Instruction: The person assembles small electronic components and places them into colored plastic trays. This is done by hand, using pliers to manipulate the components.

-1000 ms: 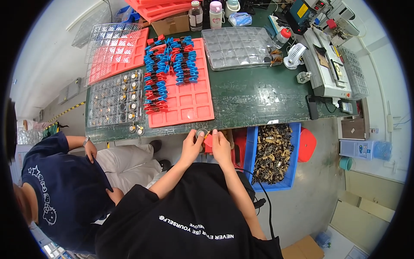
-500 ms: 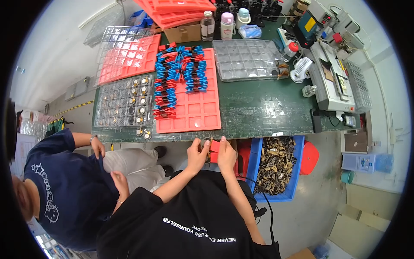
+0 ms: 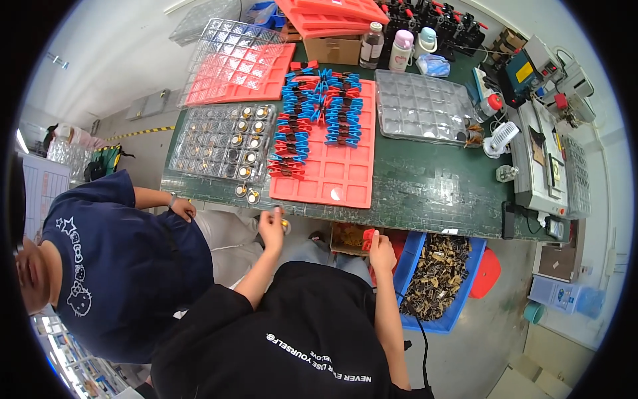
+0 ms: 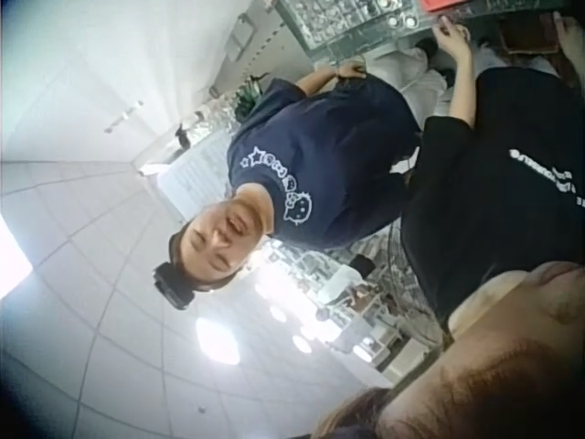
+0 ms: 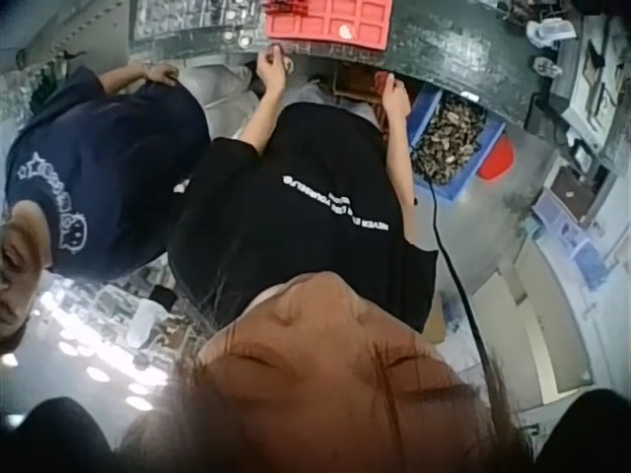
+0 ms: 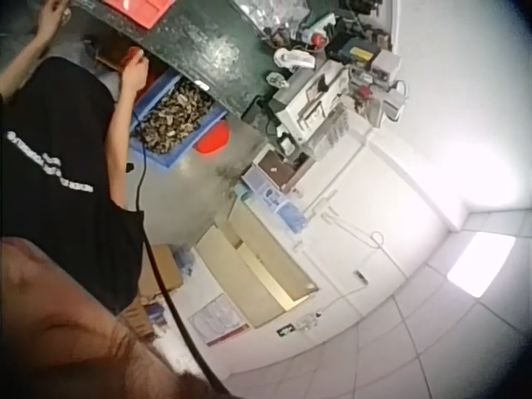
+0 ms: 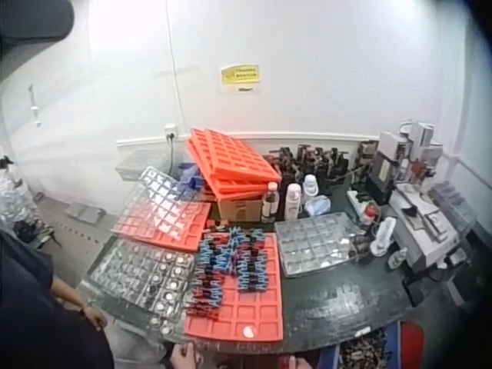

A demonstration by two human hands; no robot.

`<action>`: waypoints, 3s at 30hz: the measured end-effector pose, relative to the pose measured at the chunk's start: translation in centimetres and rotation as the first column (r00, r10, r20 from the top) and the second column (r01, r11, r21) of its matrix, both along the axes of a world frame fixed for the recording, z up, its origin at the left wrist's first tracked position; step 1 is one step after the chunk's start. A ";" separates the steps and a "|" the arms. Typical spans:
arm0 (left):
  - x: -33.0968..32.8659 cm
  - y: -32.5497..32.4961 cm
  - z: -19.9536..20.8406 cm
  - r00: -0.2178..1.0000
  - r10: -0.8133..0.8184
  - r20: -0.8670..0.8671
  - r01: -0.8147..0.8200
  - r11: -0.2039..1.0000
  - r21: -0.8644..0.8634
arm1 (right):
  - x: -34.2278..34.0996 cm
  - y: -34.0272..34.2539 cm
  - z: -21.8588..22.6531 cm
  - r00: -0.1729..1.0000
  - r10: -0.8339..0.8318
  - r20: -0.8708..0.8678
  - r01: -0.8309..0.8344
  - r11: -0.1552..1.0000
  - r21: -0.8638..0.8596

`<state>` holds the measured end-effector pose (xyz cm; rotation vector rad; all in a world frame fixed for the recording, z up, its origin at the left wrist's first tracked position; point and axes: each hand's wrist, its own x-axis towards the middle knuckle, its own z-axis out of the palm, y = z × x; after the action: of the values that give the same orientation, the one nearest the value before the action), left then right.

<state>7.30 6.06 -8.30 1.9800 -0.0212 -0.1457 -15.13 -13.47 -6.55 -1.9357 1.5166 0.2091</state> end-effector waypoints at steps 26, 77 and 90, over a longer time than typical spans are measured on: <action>8.7 6.3 -6.3 0.934 0.322 0.157 -0.346 0.924 0.165 | 31.5 3.9 -2.9 0.430 0.894 -0.121 -0.630 0.201 -0.750; -7.3 -7.3 10.2 0.349 -0.869 -0.350 0.807 0.469 -0.359 | 5.2 -0.2 13.3 0.866 0.379 0.327 -0.238 0.887 -0.397; -7.0 -7.5 9.4 0.282 -0.668 -0.689 0.282 0.744 -0.606 | 0.1 0.0 6.2 0.923 0.135 0.360 0.015 0.923 -0.385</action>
<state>0.33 -1.41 1.07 1.2061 0.0204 -1.5125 -15.05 -13.45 -0.33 -2.1658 1.2999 -0.4509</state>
